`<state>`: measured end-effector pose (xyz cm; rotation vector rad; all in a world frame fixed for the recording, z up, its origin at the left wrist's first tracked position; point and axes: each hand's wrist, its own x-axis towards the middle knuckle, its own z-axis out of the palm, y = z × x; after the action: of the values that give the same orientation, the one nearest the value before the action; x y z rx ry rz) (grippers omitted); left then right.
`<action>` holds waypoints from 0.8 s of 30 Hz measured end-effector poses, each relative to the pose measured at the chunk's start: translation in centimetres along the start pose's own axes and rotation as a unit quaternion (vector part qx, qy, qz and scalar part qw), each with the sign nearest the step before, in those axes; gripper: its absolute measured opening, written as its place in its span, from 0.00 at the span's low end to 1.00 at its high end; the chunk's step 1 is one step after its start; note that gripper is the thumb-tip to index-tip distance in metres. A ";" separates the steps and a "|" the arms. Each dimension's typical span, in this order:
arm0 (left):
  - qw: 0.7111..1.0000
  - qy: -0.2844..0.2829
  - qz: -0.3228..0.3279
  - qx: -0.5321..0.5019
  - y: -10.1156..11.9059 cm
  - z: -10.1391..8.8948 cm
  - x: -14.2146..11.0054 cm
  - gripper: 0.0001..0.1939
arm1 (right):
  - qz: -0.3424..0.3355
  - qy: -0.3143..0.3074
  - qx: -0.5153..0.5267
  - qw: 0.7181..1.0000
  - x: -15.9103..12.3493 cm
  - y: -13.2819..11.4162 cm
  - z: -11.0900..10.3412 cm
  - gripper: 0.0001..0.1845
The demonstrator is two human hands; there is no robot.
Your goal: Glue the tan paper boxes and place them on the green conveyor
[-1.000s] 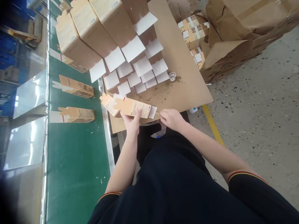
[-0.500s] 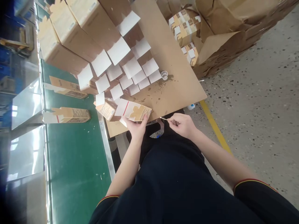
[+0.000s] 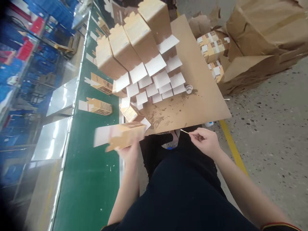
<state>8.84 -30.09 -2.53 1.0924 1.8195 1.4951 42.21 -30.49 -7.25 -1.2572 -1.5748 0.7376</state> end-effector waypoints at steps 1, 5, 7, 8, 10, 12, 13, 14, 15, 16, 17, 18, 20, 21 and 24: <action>0.998 0.055 0.016 0.004 0.4 -2.5 1.1 0.55 | -0.004 0.011 -0.004 1.000 0.3 0.0 -0.4 0.09; 0.974 0.216 0.042 0.048 0.1 -11.8 7.6 0.57 | -0.020 0.062 -0.055 0.996 3.1 0.8 -2.2 0.06; 0.966 0.249 -0.005 0.070 -1.1 -14.4 10.2 0.54 | -0.020 0.085 -0.112 0.990 6.0 1.4 -3.2 0.05; 0.963 0.255 -0.036 0.076 -1.9 -15.1 11.1 0.53 | -0.014 0.091 -0.144 0.985 7.7 1.6 -3.6 0.05; 0.962 0.242 -0.095 0.081 -3.1 -15.5 11.7 0.52 | 0.010 0.078 -0.201 0.976 11.4 2.1 -4.5 0.03; 0.965 0.211 -0.126 0.089 -3.9 -15.4 11.0 0.53 | 0.029 0.039 -0.245 0.968 14.8 2.6 -4.9 0.04; 0.965 0.211 -0.124 0.100 -4.0 -15.3 10.3 0.53 | 0.035 0.018 -0.262 0.964 16.3 2.9 -5.0 0.05; 0.962 0.223 -0.108 0.119 -4.1 -15.3 9.4 0.52 | 0.039 -0.003 -0.275 0.961 17.6 3.1 -4.9 0.07; 0.957 0.240 -0.078 0.141 -4.0 -15.4 8.4 0.50 | 0.040 -0.023 -0.286 0.957 18.7 3.4 -4.7 0.08; 0.953 0.254 -0.041 0.161 -4.0 -15.3 7.4 0.46 | 0.038 -0.039 -0.294 0.954 19.5 3.7 -4.5 0.10; 0.949 0.262 -0.003 0.176 -3.9 -15.1 6.6 0.41 | 0.034 -0.053 -0.300 0.952 20.2 4.0 -4.3 0.11; 0.947 0.260 0.031 0.186 -3.8 -14.6 5.9 0.37 | 0.030 -0.064 -0.304 0.950 20.7 4.3 -4.0 0.12; 0.954 0.242 0.067 0.165 -3.9 -12.3 5.4 0.31 | 0.020 -0.078 -0.307 0.948 21.3 4.6 -3.8 0.15; 0.963 0.225 0.060 0.139 -3.9 -10.6 5.6 0.29 | 0.017 -0.083 -0.310 0.947 21.5 4.7 -3.7 0.16; 0.993 0.107 -0.041 0.021 -4.0 -3.9 8.1 0.28 | 0.021 -0.083 -0.322 0.943 21.5 4.2 -4.2 0.15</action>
<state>0.44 -25.55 -4.77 0.8936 2.0230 1.5836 47.38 -9.21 -2.85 -1.7322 -2.0248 0.3578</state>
